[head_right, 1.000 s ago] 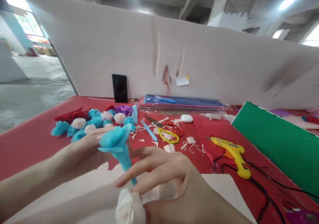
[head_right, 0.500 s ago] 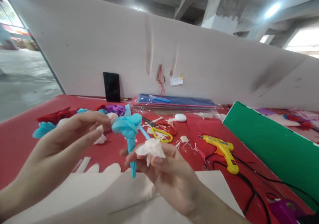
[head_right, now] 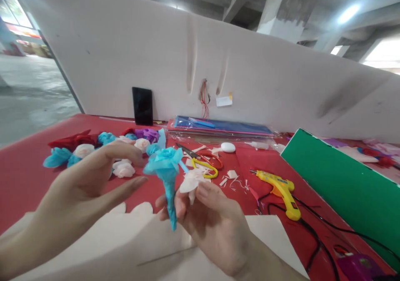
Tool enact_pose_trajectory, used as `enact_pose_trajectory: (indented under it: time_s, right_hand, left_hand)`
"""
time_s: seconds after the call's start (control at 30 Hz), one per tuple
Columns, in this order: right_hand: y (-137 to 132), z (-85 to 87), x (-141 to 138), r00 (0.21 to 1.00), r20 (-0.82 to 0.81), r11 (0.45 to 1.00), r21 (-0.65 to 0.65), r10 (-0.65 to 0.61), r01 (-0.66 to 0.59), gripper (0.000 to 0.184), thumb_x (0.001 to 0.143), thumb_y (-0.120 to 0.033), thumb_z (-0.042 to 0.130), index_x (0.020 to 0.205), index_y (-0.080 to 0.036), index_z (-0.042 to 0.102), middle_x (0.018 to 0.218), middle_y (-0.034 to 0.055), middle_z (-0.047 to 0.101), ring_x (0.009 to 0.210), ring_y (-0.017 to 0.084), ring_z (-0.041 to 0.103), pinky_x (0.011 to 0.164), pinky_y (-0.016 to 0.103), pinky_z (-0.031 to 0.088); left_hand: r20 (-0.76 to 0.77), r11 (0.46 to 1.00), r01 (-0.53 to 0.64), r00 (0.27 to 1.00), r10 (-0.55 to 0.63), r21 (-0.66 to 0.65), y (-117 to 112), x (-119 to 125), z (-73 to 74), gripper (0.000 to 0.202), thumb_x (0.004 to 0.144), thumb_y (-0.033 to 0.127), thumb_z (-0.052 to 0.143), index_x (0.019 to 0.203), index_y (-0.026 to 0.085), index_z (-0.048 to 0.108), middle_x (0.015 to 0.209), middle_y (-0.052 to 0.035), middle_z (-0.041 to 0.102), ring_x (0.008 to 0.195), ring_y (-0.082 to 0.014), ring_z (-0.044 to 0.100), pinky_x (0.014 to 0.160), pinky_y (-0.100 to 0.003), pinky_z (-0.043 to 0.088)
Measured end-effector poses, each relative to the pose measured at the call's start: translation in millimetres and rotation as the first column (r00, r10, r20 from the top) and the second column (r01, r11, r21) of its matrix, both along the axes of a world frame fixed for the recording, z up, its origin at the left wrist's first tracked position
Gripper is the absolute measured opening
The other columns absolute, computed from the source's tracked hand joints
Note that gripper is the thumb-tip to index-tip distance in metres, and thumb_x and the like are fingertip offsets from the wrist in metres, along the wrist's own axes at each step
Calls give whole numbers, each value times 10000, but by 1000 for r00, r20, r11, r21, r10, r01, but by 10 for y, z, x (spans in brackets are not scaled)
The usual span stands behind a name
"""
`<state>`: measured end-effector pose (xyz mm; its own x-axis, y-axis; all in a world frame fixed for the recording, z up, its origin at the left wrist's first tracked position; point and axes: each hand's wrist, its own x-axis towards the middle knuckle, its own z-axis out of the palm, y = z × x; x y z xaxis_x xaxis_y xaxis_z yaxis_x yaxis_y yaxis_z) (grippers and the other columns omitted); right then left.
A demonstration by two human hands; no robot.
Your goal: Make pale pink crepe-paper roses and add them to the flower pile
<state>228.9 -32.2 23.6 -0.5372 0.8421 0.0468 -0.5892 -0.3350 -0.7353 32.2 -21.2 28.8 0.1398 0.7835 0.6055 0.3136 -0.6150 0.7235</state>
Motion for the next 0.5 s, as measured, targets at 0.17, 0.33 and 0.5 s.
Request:
enact_pose_trajectory:
  time_s: [0.17,0.33,0.5]
  right_hand:
    - [23,-36,-16,995,-88,995,-89,-56,48,162,745,-333,709,678,-189,675,543,-31,409,695,143,585,665,229,488]
    - [43,-66,-35,993,-80,987,-144,-87,75,258,779,-354,657,608,-184,565,569,-31,382,630,132,524,645,246,473]
    - [28,-94,-39,995,32,978,-184,-92,97,291,764,-330,617,562,-181,470,537,-42,319,538,102,393,600,228,439]
  left_hand:
    - [-80,999,-16,997,19,32,-15,-2,-55,112,839,200,608,844,284,535,801,43,545,847,-160,543,680,-235,469]
    - [-79,999,19,997,-15,43,-41,38,-82,99,825,219,615,862,279,545,859,17,607,854,-189,587,696,-267,495]
    - [-116,993,116,986,-119,-26,-124,107,-124,120,837,214,613,870,302,539,862,40,626,791,-164,584,665,-264,491]
